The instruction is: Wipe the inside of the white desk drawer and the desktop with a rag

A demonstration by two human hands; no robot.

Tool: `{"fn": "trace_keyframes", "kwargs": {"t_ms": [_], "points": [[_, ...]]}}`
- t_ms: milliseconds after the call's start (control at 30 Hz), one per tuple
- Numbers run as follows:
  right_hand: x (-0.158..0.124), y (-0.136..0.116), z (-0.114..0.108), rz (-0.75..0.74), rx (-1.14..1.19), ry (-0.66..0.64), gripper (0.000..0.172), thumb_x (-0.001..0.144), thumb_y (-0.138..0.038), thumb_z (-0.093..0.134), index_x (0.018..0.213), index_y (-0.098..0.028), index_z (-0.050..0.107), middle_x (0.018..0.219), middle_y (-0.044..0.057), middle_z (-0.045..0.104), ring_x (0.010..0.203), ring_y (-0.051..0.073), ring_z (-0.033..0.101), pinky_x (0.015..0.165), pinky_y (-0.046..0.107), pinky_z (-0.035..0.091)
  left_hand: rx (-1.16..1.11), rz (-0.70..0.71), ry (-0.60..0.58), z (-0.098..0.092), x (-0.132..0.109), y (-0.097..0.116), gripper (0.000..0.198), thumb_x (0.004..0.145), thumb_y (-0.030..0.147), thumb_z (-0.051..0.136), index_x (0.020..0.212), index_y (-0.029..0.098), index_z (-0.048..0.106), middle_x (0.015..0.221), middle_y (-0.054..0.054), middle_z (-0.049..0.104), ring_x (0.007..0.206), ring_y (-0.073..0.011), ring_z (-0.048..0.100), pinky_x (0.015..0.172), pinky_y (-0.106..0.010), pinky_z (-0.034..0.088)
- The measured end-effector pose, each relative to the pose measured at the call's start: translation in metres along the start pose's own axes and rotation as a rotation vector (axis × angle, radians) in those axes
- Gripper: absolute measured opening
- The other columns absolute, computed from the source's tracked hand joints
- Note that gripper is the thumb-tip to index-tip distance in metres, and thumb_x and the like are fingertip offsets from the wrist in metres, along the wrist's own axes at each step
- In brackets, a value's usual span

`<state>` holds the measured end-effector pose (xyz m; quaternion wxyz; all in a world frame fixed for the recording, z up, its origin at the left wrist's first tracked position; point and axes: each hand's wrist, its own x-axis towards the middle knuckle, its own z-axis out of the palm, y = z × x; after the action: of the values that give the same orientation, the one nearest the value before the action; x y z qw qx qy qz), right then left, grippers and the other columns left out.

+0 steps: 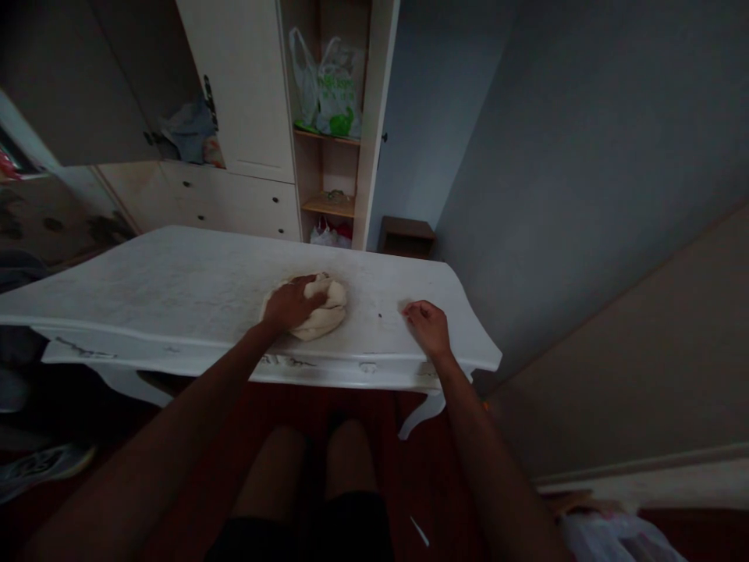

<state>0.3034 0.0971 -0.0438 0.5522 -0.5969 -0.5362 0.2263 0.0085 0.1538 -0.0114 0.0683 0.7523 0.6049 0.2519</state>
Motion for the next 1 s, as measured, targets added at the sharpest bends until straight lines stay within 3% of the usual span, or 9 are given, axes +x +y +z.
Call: {"fn": "trace_keyframes", "kwargs": {"t_ms": [200, 633, 1000], "points": [[0.0, 0.002, -0.001, -0.01, -0.015, 0.007, 0.023, 0.075, -0.042, 0.062, 0.066, -0.022, 0.071, 0.062, -0.001, 0.065, 0.062, 0.016, 0.056, 0.064, 0.029, 0.043, -0.045, -0.022, 0.024, -0.001, -0.004, -0.001, 0.054, 0.091, 0.052, 0.048, 0.136, 0.025, 0.06, 0.131, -0.01, 0.068, 0.111, -0.0304, 0.067, 0.094, -0.039, 0.049], [0.0, 0.006, -0.001, -0.026, -0.004, 0.024, 0.022, 0.078, -0.037, 0.062, 0.066, -0.021, 0.072, 0.065, 0.0, 0.068, 0.062, 0.014, 0.057, 0.064, 0.028, 0.045, -0.05, -0.062, 0.125, 0.007, -0.005, -0.009, 0.041, 0.091, 0.044, 0.048, 0.117, 0.019, 0.065, 0.12, -0.013, 0.069, 0.108, -0.0297, 0.064, 0.09, -0.039, 0.05], [-0.002, -0.001, 0.0, 0.031, 0.119, 0.067, 0.024, 0.073, -0.043, 0.069, 0.064, -0.02, 0.07, 0.067, 0.002, 0.07, 0.057, 0.013, 0.053, 0.057, 0.028, 0.043, -0.116, -0.084, 0.175, 0.009, -0.01, -0.013, 0.041, 0.087, 0.042, 0.052, 0.117, 0.016, 0.064, 0.114, -0.013, 0.07, 0.107, -0.028, 0.064, 0.093, -0.038, 0.048]]}}
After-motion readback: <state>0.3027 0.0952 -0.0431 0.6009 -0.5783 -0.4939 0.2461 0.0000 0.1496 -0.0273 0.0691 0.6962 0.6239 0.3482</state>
